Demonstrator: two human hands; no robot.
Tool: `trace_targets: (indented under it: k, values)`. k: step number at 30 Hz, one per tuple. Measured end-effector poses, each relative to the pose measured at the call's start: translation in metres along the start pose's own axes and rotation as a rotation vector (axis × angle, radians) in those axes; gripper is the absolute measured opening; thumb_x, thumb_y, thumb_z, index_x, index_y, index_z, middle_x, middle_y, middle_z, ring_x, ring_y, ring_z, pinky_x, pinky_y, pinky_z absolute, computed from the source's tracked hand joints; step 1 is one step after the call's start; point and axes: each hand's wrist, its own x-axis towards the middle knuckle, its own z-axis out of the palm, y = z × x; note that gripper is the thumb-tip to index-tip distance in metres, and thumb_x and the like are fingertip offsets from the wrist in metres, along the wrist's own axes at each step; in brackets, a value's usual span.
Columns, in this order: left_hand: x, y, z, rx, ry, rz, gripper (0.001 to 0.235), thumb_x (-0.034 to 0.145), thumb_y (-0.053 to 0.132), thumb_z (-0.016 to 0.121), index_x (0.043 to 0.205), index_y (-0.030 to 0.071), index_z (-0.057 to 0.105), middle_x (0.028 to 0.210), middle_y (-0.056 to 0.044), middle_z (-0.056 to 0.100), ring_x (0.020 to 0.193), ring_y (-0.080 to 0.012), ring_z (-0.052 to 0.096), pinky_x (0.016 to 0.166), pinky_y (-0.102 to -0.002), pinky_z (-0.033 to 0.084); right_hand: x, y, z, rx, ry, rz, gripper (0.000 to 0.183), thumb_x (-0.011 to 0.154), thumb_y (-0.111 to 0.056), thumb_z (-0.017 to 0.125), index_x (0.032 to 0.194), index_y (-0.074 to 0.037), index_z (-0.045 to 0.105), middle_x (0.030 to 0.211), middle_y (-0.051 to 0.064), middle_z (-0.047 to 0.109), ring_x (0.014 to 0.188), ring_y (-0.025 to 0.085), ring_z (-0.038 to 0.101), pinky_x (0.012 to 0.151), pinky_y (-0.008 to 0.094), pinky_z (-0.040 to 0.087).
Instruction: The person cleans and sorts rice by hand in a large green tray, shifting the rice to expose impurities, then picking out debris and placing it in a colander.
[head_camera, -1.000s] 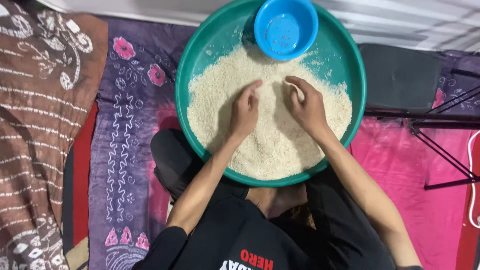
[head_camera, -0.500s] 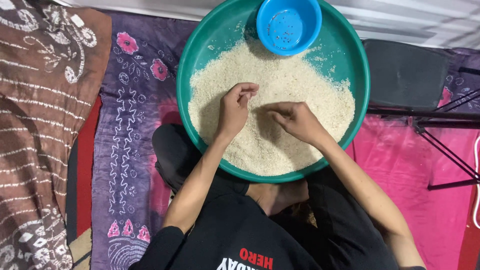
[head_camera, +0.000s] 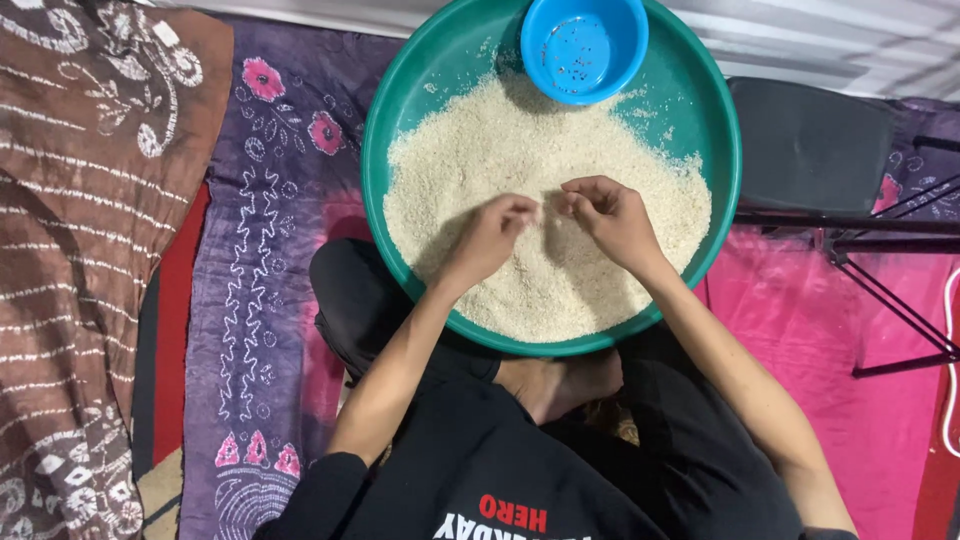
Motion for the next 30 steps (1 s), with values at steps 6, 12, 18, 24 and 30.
trace_targets:
  k: [6, 12, 18, 24, 30]
  values:
    - [0.008, -0.006, -0.008, -0.051, 0.217, 0.120, 0.019, 0.102, 0.002, 0.059, 0.114, 0.006, 0.071, 0.099, -0.017, 0.077, 0.091, -0.0272, 0.078, 0.079, -0.036, 0.063, -0.004, -0.005, -0.007, -0.180, 0.074, -0.025, 0.014, 0.099, -0.012, 0.069, 0.110, -0.007, 0.076, 0.090, 0.015, 0.075, 0.085, 0.023, 0.073, 0.077, 0.034, 0.059]
    - [0.007, -0.010, -0.023, -0.085, 0.207, 0.135, 0.018, 0.103, 0.002, 0.056, 0.115, 0.005, 0.070, 0.095, -0.014, 0.075, 0.086, -0.0211, 0.075, 0.078, -0.032, 0.063, -0.004, -0.014, 0.001, -0.251, 0.053, -0.112, 0.014, 0.096, -0.009, 0.074, 0.108, -0.005, 0.077, 0.089, 0.017, 0.073, 0.087, 0.029, 0.073, 0.079, 0.038, 0.060]
    - [-0.006, 0.015, -0.046, 0.015, 0.043, 0.080, 0.021, 0.097, 0.001, 0.064, 0.117, 0.002, 0.069, 0.091, -0.016, 0.075, 0.081, -0.0213, 0.074, 0.075, -0.034, 0.063, -0.009, -0.027, 0.007, -0.334, -0.056, -0.149, 0.014, 0.093, -0.004, 0.073, 0.106, 0.000, 0.076, 0.087, 0.021, 0.069, 0.087, 0.036, 0.071, 0.076, 0.042, 0.059]
    - [0.008, -0.001, -0.024, 0.250, 0.071, 0.230, 0.025, 0.092, 0.008, 0.076, 0.116, 0.009, 0.071, 0.101, -0.010, 0.074, 0.095, -0.0239, 0.076, 0.080, -0.031, 0.063, -0.008, -0.026, 0.011, -0.468, -0.083, -0.223, 0.020, 0.088, -0.003, 0.071, 0.108, 0.000, 0.073, 0.097, 0.022, 0.069, 0.096, 0.044, 0.069, 0.080, 0.050, 0.058]
    - [0.014, -0.008, -0.002, 0.246, -0.003, 0.166, 0.019, 0.096, 0.011, 0.073, 0.114, 0.006, 0.070, 0.098, -0.011, 0.071, 0.096, -0.0273, 0.074, 0.077, -0.036, 0.062, -0.010, -0.021, 0.000, -0.562, -0.107, -0.185, 0.019, 0.092, -0.008, 0.066, 0.110, -0.003, 0.071, 0.104, 0.019, 0.068, 0.099, 0.040, 0.070, 0.080, 0.047, 0.059]
